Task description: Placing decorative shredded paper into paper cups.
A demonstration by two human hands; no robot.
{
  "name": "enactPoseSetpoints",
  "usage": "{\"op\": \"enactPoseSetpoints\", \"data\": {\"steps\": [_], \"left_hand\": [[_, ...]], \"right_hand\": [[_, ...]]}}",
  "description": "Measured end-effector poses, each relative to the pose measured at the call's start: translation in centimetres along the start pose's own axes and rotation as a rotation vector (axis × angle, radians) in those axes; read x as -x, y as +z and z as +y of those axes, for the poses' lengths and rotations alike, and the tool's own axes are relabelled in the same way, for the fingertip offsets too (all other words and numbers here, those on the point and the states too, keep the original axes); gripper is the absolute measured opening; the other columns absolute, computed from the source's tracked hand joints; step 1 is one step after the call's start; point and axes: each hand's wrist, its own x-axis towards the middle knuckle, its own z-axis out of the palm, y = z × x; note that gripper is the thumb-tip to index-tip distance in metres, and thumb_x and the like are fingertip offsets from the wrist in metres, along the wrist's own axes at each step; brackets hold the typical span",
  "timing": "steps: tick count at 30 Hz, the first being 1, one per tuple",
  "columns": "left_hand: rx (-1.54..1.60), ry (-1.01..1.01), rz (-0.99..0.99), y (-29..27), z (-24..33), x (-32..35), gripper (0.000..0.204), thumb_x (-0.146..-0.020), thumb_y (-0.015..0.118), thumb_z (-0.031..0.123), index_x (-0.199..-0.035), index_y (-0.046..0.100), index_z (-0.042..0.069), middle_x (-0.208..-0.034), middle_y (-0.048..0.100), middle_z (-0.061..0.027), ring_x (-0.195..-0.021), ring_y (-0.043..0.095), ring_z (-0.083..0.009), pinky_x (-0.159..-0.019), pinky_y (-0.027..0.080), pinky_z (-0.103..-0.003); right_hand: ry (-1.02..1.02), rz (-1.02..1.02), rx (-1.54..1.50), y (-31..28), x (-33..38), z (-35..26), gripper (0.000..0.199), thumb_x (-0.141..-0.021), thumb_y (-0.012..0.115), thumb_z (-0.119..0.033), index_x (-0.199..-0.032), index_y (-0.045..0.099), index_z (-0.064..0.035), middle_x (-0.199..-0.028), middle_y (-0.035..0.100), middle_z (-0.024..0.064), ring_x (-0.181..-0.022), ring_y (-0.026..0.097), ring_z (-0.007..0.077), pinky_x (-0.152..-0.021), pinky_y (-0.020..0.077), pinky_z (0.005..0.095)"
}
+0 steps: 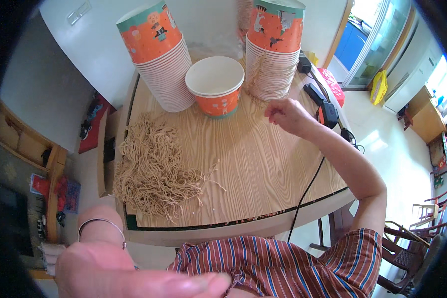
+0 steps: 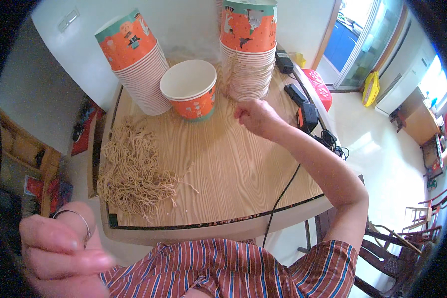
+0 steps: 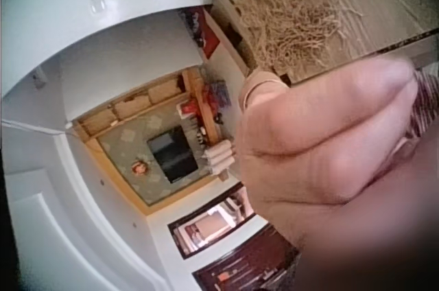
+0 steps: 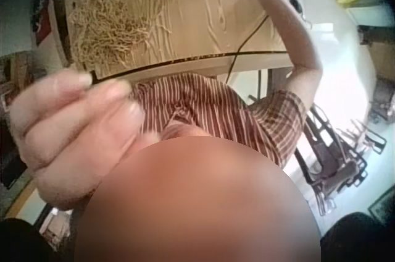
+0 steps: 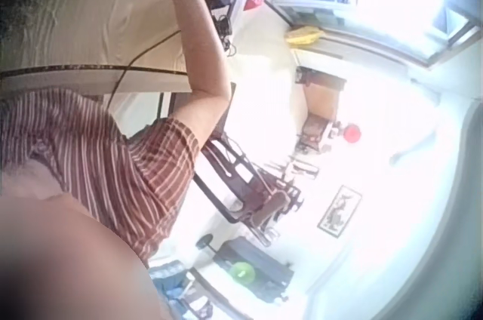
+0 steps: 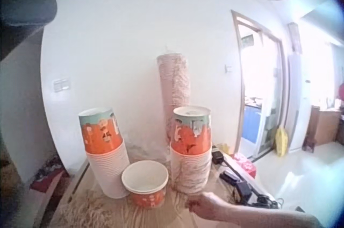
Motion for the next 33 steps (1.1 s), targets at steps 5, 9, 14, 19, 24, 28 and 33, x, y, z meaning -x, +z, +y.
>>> {"op": "enactPoseSetpoints", "data": {"steps": [5,9,14,19,24,28,33], "left_hand": [[-0.163,0.044,0.145,0.8,0.7,0.1,0.012,-0.095,0.056,0.023,-0.099,0.050,0.013,-0.081,0.060,0.0065,-0.058,0.062,-0.0100,-0.065,0.043,-0.023],[-0.053,-0.086,0.342,-1.7,0.9,1.6,0.028,-0.107,0.026,0.028,-0.090,0.041,0.013,-0.046,0.051,-0.0025,-0.040,0.038,-0.0099,-0.056,0.036,-0.025],[-0.026,-0.725,0.041,3.2,-8.5,6.1,0.024,-0.093,0.057,-0.001,-0.116,0.060,-0.002,-0.114,0.062,-0.0121,-0.090,0.063,-0.0162,-0.081,0.053,-0.028],[-0.083,-0.853,-0.100,9.4,-18.0,12.6,0.037,-0.087,0.066,0.006,-0.122,0.055,-0.002,-0.107,0.059,-0.0131,-0.087,0.063,-0.0191,-0.075,0.053,-0.030],[-0.034,-0.872,0.029,13.9,-20.9,14.0,0.049,-0.084,0.069,0.010,-0.127,0.049,-0.001,-0.118,0.051,-0.0172,-0.100,0.059,-0.0254,-0.083,0.051,-0.035],[-0.044,-0.925,0.075,16.1,-22.5,14.5,0.055,-0.083,0.068,0.008,-0.131,0.043,-0.001,-0.121,0.049,-0.0188,-0.111,0.053,-0.0323,-0.095,0.046,-0.041],[-0.054,-0.887,0.184,17.8,-23.6,15.0,0.059,-0.083,0.067,0.006,-0.133,0.039,-0.002,-0.121,0.048,-0.0212,-0.117,0.049,-0.0347,-0.099,0.042,-0.041]], "right_hand": [[-0.097,0.082,0.051,1.6,-0.1,-2.4,0.014,-0.083,0.058,0.000,-0.096,0.063,0.0000,-0.079,0.065,0.0074,-0.075,0.063,0.0146,-0.070,0.0519,0.0305],[-0.259,0.234,-0.029,2.6,-1.7,-4.4,0.018,-0.084,0.060,-0.005,-0.101,0.063,-0.0020,-0.094,0.063,0.0120,-0.087,0.061,0.0264,-0.078,0.0504,0.0374],[-0.609,0.385,0.243,2.8,-5.3,-5.8,0.024,-0.083,0.063,-0.009,-0.106,0.065,-0.0036,-0.106,0.061,0.0132,-0.105,0.054,0.0351,-0.092,0.0448,0.0451],[-0.627,0.197,0.358,3.4,-8.1,-6.6,0.016,-0.086,0.060,-0.011,-0.100,0.065,-0.0062,-0.100,0.062,0.0105,-0.102,0.055,0.0331,-0.089,0.0454,0.0445],[-0.649,0.187,0.575,3.5,-8.8,-7.1,0.014,-0.088,0.060,-0.010,-0.098,0.064,-0.0017,-0.095,0.061,0.0121,-0.096,0.056,0.0312,-0.084,0.0472,0.0426],[-0.546,0.113,0.680,4.0,-8.8,-8.1,0.009,-0.083,0.057,-0.006,-0.090,0.061,-0.0017,-0.098,0.062,0.0152,-0.100,0.059,0.0328,-0.086,0.0486,0.0451],[-0.648,0.163,0.630,4.7,-8.1,-8.2,0.014,-0.081,0.057,-0.005,-0.094,0.057,0.0007,-0.098,0.060,0.0169,-0.098,0.059,0.0333,-0.083,0.0517,0.0441]]}}
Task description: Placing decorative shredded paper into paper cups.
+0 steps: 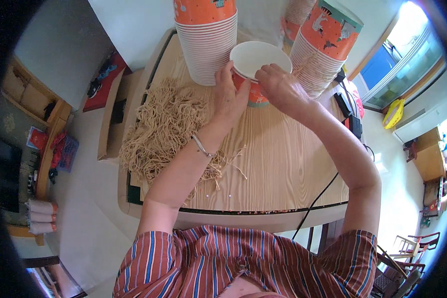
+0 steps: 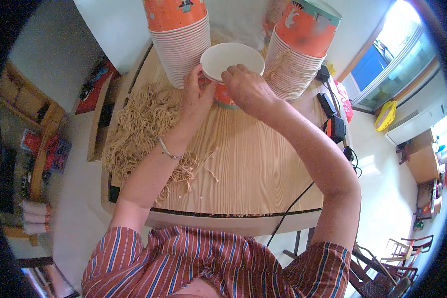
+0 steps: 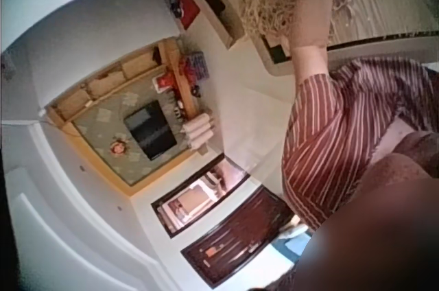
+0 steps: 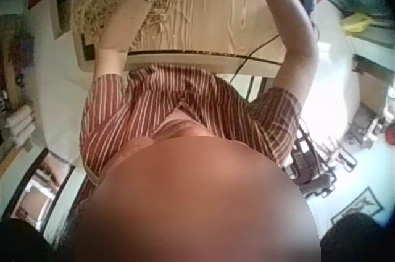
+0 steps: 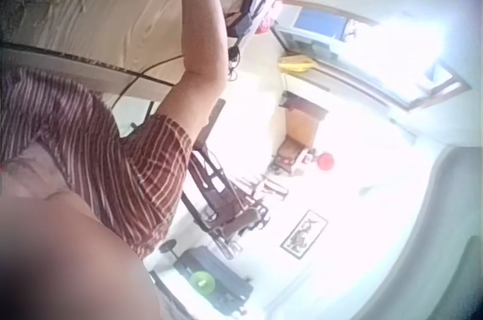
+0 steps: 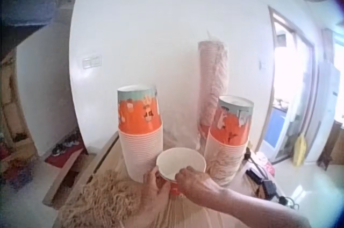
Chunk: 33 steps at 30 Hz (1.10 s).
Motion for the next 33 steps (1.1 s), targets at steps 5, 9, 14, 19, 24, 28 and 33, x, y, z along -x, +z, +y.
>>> {"op": "enactPoseSetpoints", "data": {"steps": [5,9,14,19,24,28,33], "left_hand": [[0.279,-0.153,0.103,1.1,1.2,0.1,0.062,-0.082,0.065,0.003,-0.136,0.035,-0.002,-0.128,0.044,-0.0209,-0.124,0.044,-0.0336,-0.107,0.036,-0.042],[0.332,-0.188,0.118,0.6,0.2,0.4,0.064,-0.082,0.063,0.001,-0.139,0.033,-0.002,-0.133,0.040,-0.0210,-0.127,0.042,-0.0328,-0.110,0.033,-0.042],[0.330,-0.141,0.086,0.3,-0.4,0.8,0.066,-0.082,0.062,0.003,-0.140,0.032,-0.003,-0.135,0.040,-0.0216,-0.129,0.040,-0.0339,-0.112,0.030,-0.042],[0.199,-0.091,0.177,0.5,-0.6,1.0,0.065,-0.079,0.065,0.006,-0.137,0.036,-0.004,-0.129,0.046,-0.0234,-0.125,0.042,-0.0370,-0.108,0.032,-0.045],[0.068,-0.092,0.089,0.3,-1.1,1.1,0.067,-0.075,0.069,0.009,-0.133,0.039,-0.004,-0.122,0.050,-0.0238,-0.119,0.045,-0.0387,-0.103,0.035,-0.046],[0.078,-0.001,0.084,0.5,-1.6,0.4,0.063,-0.076,0.068,0.012,-0.130,0.041,-0.004,-0.120,0.050,-0.0235,-0.116,0.045,-0.0396,-0.101,0.036,-0.047],[-0.004,0.117,0.047,0.7,-2.5,-0.8,0.058,-0.080,0.068,0.020,-0.127,0.043,-0.002,-0.117,0.052,-0.0215,-0.113,0.044,-0.0408,-0.096,0.037,-0.048]], "right_hand": [[-0.007,0.065,-0.001,0.3,0.6,-0.8,0.018,-0.079,0.058,-0.005,-0.095,0.055,0.0013,-0.097,0.058,0.0163,-0.097,0.059,0.0332,-0.080,0.0536,0.0411],[-0.031,0.125,-0.037,0.0,0.2,-2.1,0.018,-0.078,0.058,-0.005,-0.095,0.055,0.0012,-0.097,0.057,0.0156,-0.098,0.058,0.0329,-0.082,0.0537,0.0408],[-0.042,0.148,-0.087,0.5,0.1,-2.5,0.017,-0.078,0.059,-0.005,-0.093,0.054,0.0008,-0.095,0.056,0.0151,-0.096,0.057,0.0321,-0.079,0.0531,0.0416],[-0.066,0.193,-0.046,-0.6,-0.5,-3.7,0.017,-0.077,0.060,-0.006,-0.091,0.054,0.0008,-0.093,0.055,0.0146,-0.095,0.057,0.0317,-0.076,0.0536,0.0406],[-0.114,0.242,-0.023,-3.8,-1.1,-5.1,0.016,-0.077,0.060,-0.006,-0.090,0.054,0.0002,-0.090,0.054,0.0132,-0.091,0.058,0.0310,-0.074,0.0538,0.0395],[-0.145,0.291,0.025,-5.9,-0.5,-5.8,0.023,-0.075,0.066,-0.008,-0.094,0.055,-0.0009,-0.091,0.054,0.0103,-0.091,0.058,0.0283,-0.070,0.0542,0.0388],[-0.205,0.357,0.093,-8.8,1.3,-7.2,0.021,-0.077,0.061,-0.011,-0.094,0.057,0.0000,-0.087,0.052,0.0092,-0.086,0.057,0.0258,-0.068,0.0545,0.0360]]}}
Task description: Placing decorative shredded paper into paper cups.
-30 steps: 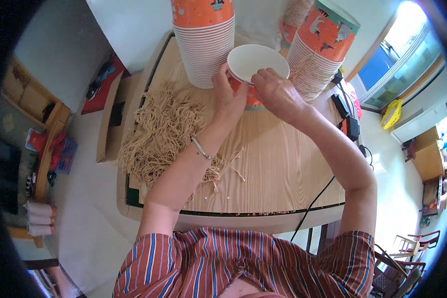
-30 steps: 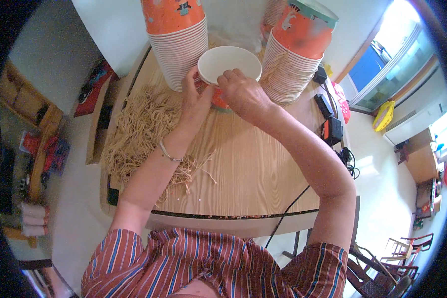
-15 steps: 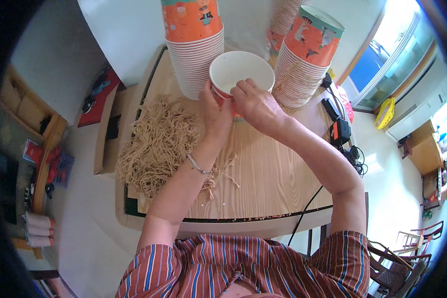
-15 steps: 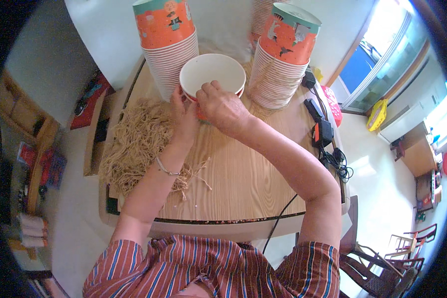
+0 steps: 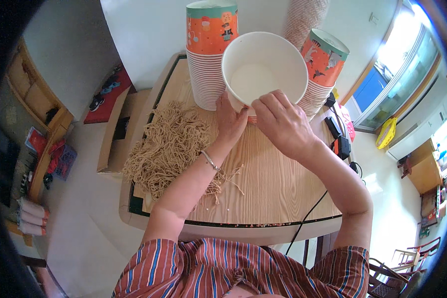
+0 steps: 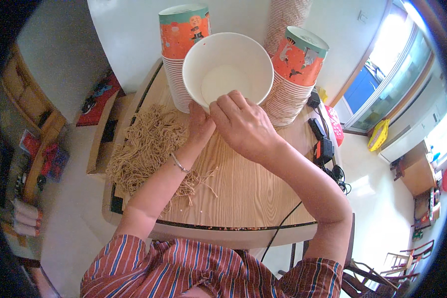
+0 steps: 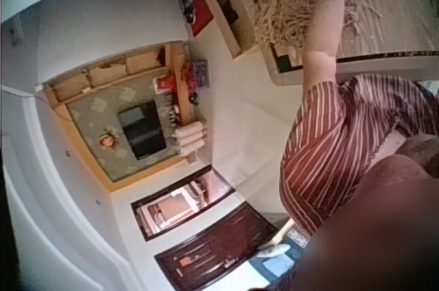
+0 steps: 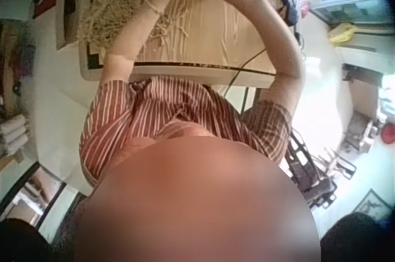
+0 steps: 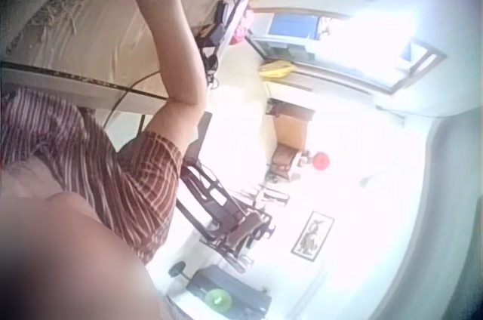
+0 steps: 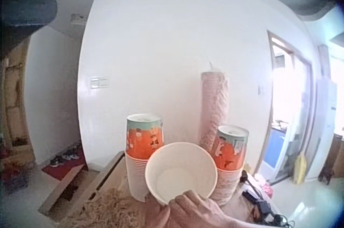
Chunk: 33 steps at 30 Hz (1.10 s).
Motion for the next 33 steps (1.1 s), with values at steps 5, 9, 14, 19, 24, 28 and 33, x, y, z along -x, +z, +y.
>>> {"op": "enactPoseSetpoints", "data": {"steps": [5,9,14,19,24,28,33], "left_hand": [[-0.205,0.095,-0.148,0.1,1.6,-1.1,0.049,-0.090,0.059,0.035,-0.128,0.050,0.005,-0.116,0.055,-0.0156,-0.108,0.048,-0.0369,-0.098,0.037,-0.048],[0.163,0.056,0.014,0.3,1.7,-0.3,0.046,-0.089,0.060,0.033,-0.126,0.053,0.005,-0.111,0.058,-0.0154,-0.105,0.050,-0.0345,-0.098,0.037,-0.044],[0.017,0.049,0.003,-1.5,3.3,-0.6,0.044,-0.088,0.062,0.027,-0.124,0.054,0.003,-0.113,0.056,-0.0168,-0.105,0.051,-0.0348,-0.096,0.039,-0.045],[-0.146,0.023,-0.021,-4.3,3.8,0.8,0.042,-0.086,0.064,0.021,-0.122,0.056,0.001,-0.114,0.055,-0.0181,-0.105,0.051,-0.0351,-0.093,0.041,-0.046],[-0.009,-0.245,-0.003,-7.8,4.1,2.4,0.037,-0.087,0.066,0.015,-0.121,0.057,0.003,-0.110,0.057,-0.0143,-0.103,0.055,-0.0299,-0.092,0.043,-0.041],[0.086,-0.305,-0.139,-10.5,8.1,3.9,0.035,-0.087,0.064,0.005,-0.122,0.058,0.005,-0.113,0.058,-0.0095,-0.101,0.057,-0.0183,-0.089,0.048,-0.031],[0.026,-0.006,-0.229,-12.2,12.5,6.8,0.032,-0.089,0.062,0.004,-0.120,0.058,0.003,-0.111,0.060,-0.0092,-0.097,0.061,-0.0194,-0.085,0.050,-0.031]], "right_hand": [[-0.002,0.034,-0.069,-3.0,1.7,-0.2,0.030,-0.075,0.065,-0.006,-0.103,0.058,0.0001,-0.094,0.056,0.0110,-0.089,0.059,0.0276,-0.068,0.0541,0.0367],[0.129,0.120,-0.231,-5.5,2.2,-0.2,0.021,-0.078,0.065,0.002,-0.098,0.060,-0.0006,-0.092,0.058,0.0135,-0.085,0.060,0.0314,-0.072,0.0514,0.0402],[0.230,0.117,-0.242,-7.1,3.7,-0.1,0.022,-0.078,0.064,0.007,-0.098,0.058,-0.0005,-0.090,0.058,0.0129,-0.083,0.061,0.0299,-0.072,0.0510,0.0372],[0.254,0.077,-0.273,-7.2,5.1,-0.5,0.022,-0.078,0.064,0.007,-0.099,0.059,-0.0006,-0.090,0.058,0.0127,-0.083,0.061,0.0297,-0.072,0.0507,0.0370],[0.225,-0.006,-0.242,-7.3,6.0,-2.5,0.023,-0.077,0.064,0.006,-0.098,0.059,-0.0006,-0.089,0.058,0.0128,-0.083,0.060,0.0310,-0.071,0.0510,0.0391],[0.290,-0.098,-0.222,-6.3,7.2,-3.3,0.023,-0.079,0.064,0.002,-0.101,0.058,-0.0015,-0.091,0.058,0.0122,-0.085,0.060,0.0315,-0.073,0.0525,0.0415],[0.461,-0.261,-0.185,-4.2,6.7,-3.9,0.015,-0.084,0.060,-0.007,-0.098,0.056,-0.0037,-0.091,0.056,0.0158,-0.085,0.062,0.0375,-0.073,0.0525,0.0471]]}}
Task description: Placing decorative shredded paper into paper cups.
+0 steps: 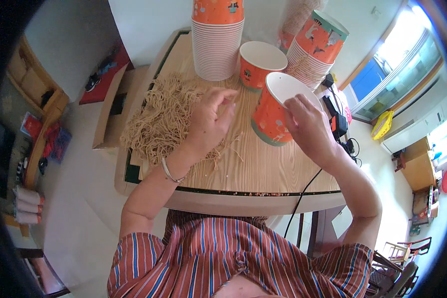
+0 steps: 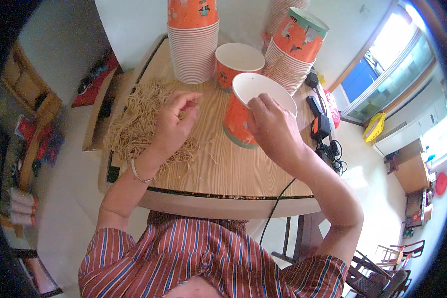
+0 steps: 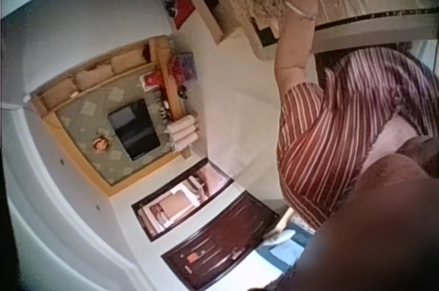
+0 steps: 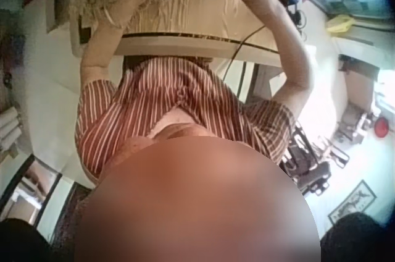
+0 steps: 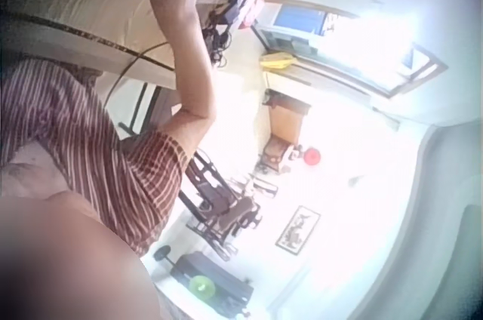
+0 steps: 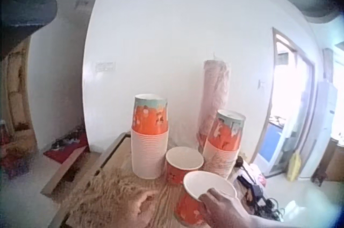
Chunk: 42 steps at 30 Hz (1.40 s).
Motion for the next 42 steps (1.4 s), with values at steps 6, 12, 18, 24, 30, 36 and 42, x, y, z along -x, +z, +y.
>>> {"op": "enactPoseSetpoints", "data": {"steps": [6,12,18,24,30,36,42], "left_hand": [[-0.006,-0.007,-0.210,2.2,1.0,2.2,0.044,-0.091,0.063,0.015,-0.130,0.049,0.000,-0.125,0.052,-0.0147,-0.110,0.057,-0.0254,-0.096,0.047,-0.036],[0.093,-0.012,-0.268,4.0,-0.9,3.6,0.062,-0.091,0.067,0.024,-0.138,0.038,-0.003,-0.132,0.048,-0.0195,-0.122,0.050,-0.0288,-0.106,0.039,-0.040],[0.194,-0.075,-0.274,3.1,-0.8,4.0,0.068,-0.089,0.066,0.028,-0.139,0.034,-0.005,-0.134,0.044,-0.0257,-0.128,0.045,-0.0378,-0.107,0.038,-0.042],[0.164,-0.176,-0.227,2.3,-2.1,4.4,0.063,-0.090,0.065,0.023,-0.138,0.035,-0.005,-0.136,0.044,-0.0253,-0.127,0.046,-0.0381,-0.105,0.039,-0.042],[0.130,-0.196,-0.163,1.1,-3.2,4.8,0.051,-0.092,0.061,0.019,-0.134,0.043,-0.003,-0.130,0.051,-0.0243,-0.119,0.053,-0.0360,-0.101,0.043,-0.042],[0.177,-0.265,-0.195,0.0,-2.9,6.2,0.048,-0.093,0.062,0.017,-0.134,0.047,-0.001,-0.127,0.054,-0.0185,-0.115,0.056,-0.0288,-0.095,0.048,-0.037],[-0.028,-0.187,-0.162,-2.9,-2.4,7.0,0.036,-0.091,0.062,0.011,-0.125,0.057,0.003,-0.116,0.059,-0.0133,-0.105,0.060,-0.0236,-0.087,0.050,-0.033]], "right_hand": [[0.193,-0.256,-0.091,1.5,-3.6,-0.1,0.020,-0.085,0.059,-0.015,-0.096,0.054,0.0011,-0.097,0.063,0.0234,-0.089,0.064,0.0434,-0.076,0.0523,0.0479],[0.520,-0.414,-0.240,4.1,-7.0,-2.0,0.040,-0.084,0.063,-0.017,-0.119,0.050,-0.0038,-0.089,0.062,0.0141,-0.078,0.063,0.0246,-0.061,0.0517,0.0380],[0.614,-0.579,-0.585,5.2,-8.7,-1.9,0.027,-0.086,0.061,-0.019,-0.108,0.060,-0.0036,-0.084,0.062,0.0081,-0.069,0.060,0.0184,-0.051,0.0523,0.0325],[0.747,-0.533,-0.819,6.9,-9.9,-0.4,0.028,-0.091,0.061,-0.028,-0.096,0.061,0.0000,-0.084,0.062,0.0094,-0.064,0.063,0.0199,-0.054,0.0562,0.0339],[0.802,-0.548,-0.975,7.5,-10.5,0.3,0.025,-0.094,0.058,-0.022,-0.098,0.056,0.0022,-0.086,0.062,0.0121,-0.074,0.070,0.0275,-0.059,0.0600,0.0408],[0.734,-0.593,-0.937,7.7,-9.9,1.8,0.028,-0.092,0.058,-0.018,-0.108,0.053,0.0044,-0.089,0.063,0.0129,-0.072,0.070,0.0282,-0.057,0.0591,0.0400],[0.737,-0.534,-0.877,6.6,-8.9,-0.3,0.041,-0.092,0.059,-0.019,-0.126,0.046,0.0000,-0.092,0.062,0.0133,-0.070,0.068,0.0253,-0.055,0.0576,0.0371]]}}
